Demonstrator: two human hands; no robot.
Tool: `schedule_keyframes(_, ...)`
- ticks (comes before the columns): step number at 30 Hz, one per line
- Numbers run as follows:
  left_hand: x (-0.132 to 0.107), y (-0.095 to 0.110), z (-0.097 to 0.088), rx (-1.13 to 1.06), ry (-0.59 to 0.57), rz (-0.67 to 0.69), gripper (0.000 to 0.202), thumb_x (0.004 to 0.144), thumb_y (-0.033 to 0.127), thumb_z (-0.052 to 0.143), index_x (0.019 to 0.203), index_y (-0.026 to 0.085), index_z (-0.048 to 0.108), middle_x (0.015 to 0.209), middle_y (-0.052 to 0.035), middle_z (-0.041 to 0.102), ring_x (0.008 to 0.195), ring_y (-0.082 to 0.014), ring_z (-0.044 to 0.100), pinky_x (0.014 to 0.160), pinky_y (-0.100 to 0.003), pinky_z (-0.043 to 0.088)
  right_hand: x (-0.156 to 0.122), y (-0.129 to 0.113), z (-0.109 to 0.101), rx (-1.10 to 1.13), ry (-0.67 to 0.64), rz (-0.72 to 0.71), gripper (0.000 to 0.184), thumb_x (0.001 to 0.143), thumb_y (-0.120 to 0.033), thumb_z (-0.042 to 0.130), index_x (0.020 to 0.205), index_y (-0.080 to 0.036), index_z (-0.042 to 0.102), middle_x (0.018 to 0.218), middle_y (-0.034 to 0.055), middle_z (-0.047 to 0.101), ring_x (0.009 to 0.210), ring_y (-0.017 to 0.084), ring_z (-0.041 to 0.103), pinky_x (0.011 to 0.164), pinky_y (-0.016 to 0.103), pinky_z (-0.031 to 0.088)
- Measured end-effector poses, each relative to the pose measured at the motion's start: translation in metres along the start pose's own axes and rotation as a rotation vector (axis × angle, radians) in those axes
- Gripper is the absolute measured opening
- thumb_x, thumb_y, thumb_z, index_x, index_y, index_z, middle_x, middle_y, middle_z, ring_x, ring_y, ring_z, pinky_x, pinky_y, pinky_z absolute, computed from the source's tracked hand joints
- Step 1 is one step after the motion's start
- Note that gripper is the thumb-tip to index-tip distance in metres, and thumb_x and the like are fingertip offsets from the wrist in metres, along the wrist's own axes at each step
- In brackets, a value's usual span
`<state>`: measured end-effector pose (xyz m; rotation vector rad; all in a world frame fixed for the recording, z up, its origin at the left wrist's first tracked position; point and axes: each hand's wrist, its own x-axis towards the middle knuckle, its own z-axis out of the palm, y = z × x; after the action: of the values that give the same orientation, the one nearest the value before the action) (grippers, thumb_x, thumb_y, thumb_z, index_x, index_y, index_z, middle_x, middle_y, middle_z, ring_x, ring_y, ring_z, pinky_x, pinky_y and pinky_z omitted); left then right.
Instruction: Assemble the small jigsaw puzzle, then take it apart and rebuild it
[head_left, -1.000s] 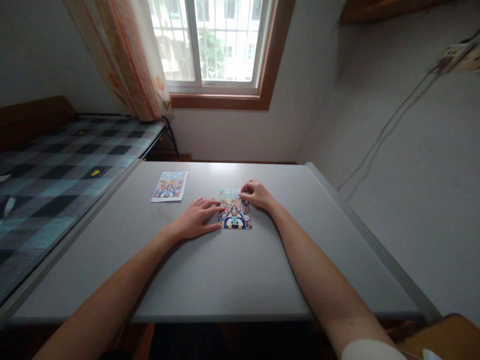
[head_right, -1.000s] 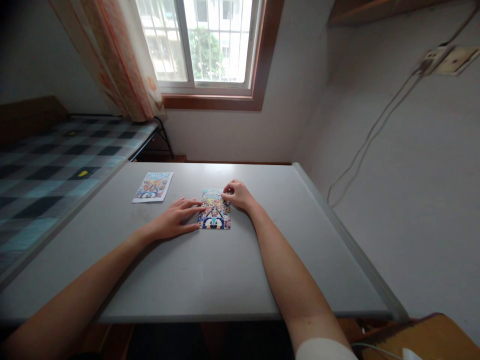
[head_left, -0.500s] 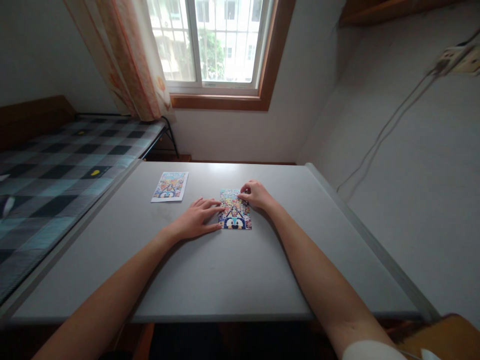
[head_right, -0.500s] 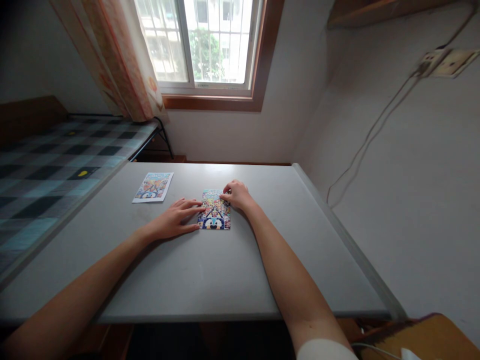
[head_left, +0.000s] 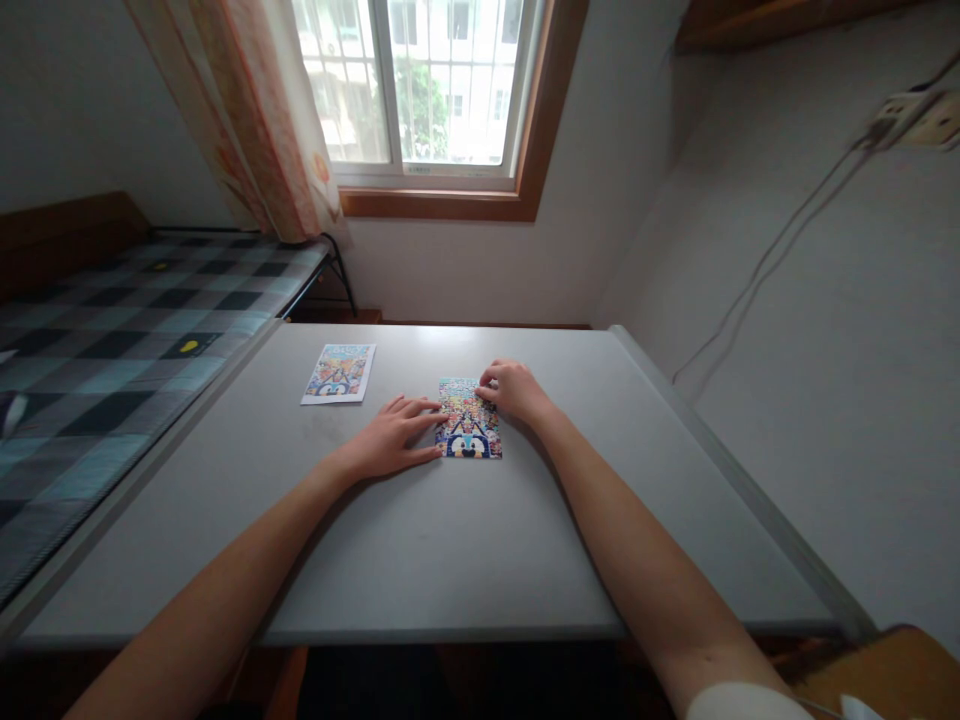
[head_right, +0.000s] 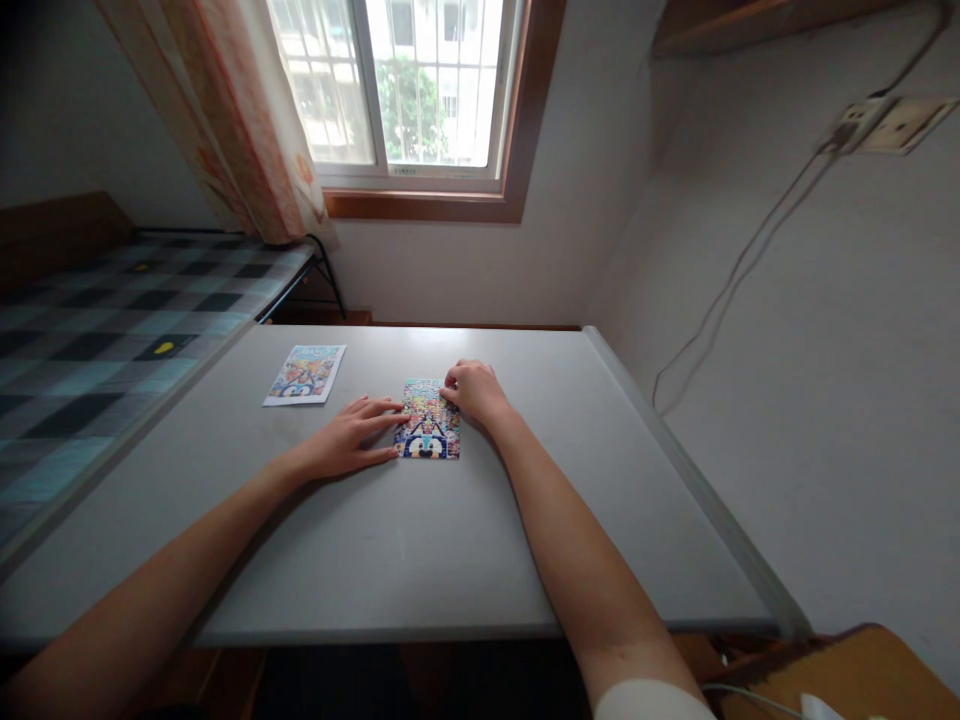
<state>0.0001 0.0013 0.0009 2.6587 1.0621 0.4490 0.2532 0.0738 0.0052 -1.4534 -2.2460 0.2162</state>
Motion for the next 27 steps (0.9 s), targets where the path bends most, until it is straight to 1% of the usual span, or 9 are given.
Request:
schedule_keyframes(5, 0.000, 0.000, 0.000, 0.006, 0.000, -0.004, 0.052, 0.088, 0.053, 0.051, 0.136, 0.034, 0.048, 0.138, -0.0050, 0.049, 0.128, -0.0255, 0.042, 0.113, -0.047, 0.022, -0.002, -0.012, -0.010, -0.177, -0.073, -0.034, 0.015, 0.081, -0.028, 0.064, 0.074, -0.018, 0.073, 0.085, 0.0080, 0.066, 0.072, 0.017, 0.057, 0.073, 0.030, 0.039)
schedule_keyframes(8, 0.000, 0.001, 0.000, 0.008, -0.004, -0.010, 0.052, 0.088, 0.053, 0.050, 0.136, 0.033, 0.047, 0.138, -0.0053, 0.049, 0.129, -0.0252, 0.042, 0.113, -0.047, 0.021, -0.003, -0.019, -0.014, -0.277, -0.106, -0.043, 0.020, 0.083, -0.030, 0.059, 0.079, -0.017, 0.074, 0.086, 0.0080, 0.068, 0.074, 0.018, 0.059, 0.072, 0.029, 0.039)
schedule_keyframes(13, 0.000, 0.002, -0.001, 0.001, -0.003, -0.010, 0.052, 0.088, 0.053, 0.050, 0.136, 0.033, 0.048, 0.138, -0.0057, 0.049, 0.128, -0.0252, 0.042, 0.113, -0.048, 0.022, -0.005, -0.025, -0.016, -0.341, -0.138, -0.042, 0.023, 0.085, -0.030, 0.055, 0.086, -0.018, 0.073, 0.088, 0.0089, 0.069, 0.079, 0.019, 0.060, 0.072, 0.029, 0.038)
schedule_keyframes(16, 0.000, 0.001, 0.000, -0.009, 0.000, -0.016, 0.052, 0.088, 0.053, 0.051, 0.136, 0.034, 0.047, 0.138, -0.0054, 0.049, 0.128, -0.0255, 0.042, 0.113, -0.048, 0.021, -0.005, -0.026, -0.018, -0.358, -0.140, -0.030, 0.021, 0.084, -0.024, 0.053, 0.086, -0.018, 0.073, 0.088, 0.0096, 0.069, 0.079, 0.020, 0.060, 0.072, 0.029, 0.038)
schedule_keyframes(18, 0.000, 0.000, 0.001, -0.012, -0.001, -0.014, 0.052, 0.088, 0.053, 0.051, 0.136, 0.034, 0.047, 0.138, -0.0054, 0.049, 0.128, -0.0256, 0.042, 0.113, -0.049, 0.021, -0.005, -0.025, -0.017, -0.347, -0.136, -0.026, 0.021, 0.082, -0.020, 0.052, 0.084, -0.017, 0.073, 0.086, 0.0095, 0.069, 0.078, 0.020, 0.060, 0.071, 0.028, 0.038)
schedule_keyframes(20, 0.000, -0.001, 0.001, -0.011, -0.005, -0.011, 0.052, 0.088, 0.053, 0.051, 0.136, 0.034, 0.047, 0.138, -0.0056, 0.049, 0.128, -0.0256, 0.042, 0.113, -0.049, 0.020, -0.005, -0.021, -0.016, -0.293, -0.122, -0.029, 0.021, 0.082, -0.020, 0.053, 0.085, -0.018, 0.073, 0.085, 0.0083, 0.069, 0.077, 0.019, 0.059, 0.070, 0.028, 0.038)
schedule_keyframes(24, 0.000, -0.001, 0.001, -0.008, -0.007, -0.009, 0.052, 0.088, 0.052, 0.051, 0.137, 0.034, 0.047, 0.138, -0.0054, 0.049, 0.128, -0.0253, 0.042, 0.113, -0.048, 0.020, -0.003, -0.005, -0.006, -0.091, -0.062, 0.012, 0.021, 0.081, -0.020, 0.054, 0.092, -0.019, 0.072, 0.086, 0.0047, 0.066, 0.075, 0.015, 0.058, 0.070, 0.025, 0.040)
schedule_keyframes(27, 0.000, -0.001, 0.001, -0.002, -0.009, -0.010, 0.052, 0.088, 0.053, 0.051, 0.136, 0.034, 0.047, 0.138, -0.0053, 0.049, 0.128, -0.0251, 0.042, 0.113, -0.047, 0.020, -0.001, 0.006, 0.001, 0.024, -0.029, 0.068, 0.018, 0.079, -0.019, 0.056, 0.089, -0.018, 0.072, 0.086, 0.0043, 0.064, 0.074, 0.013, 0.056, 0.071, 0.023, 0.041)
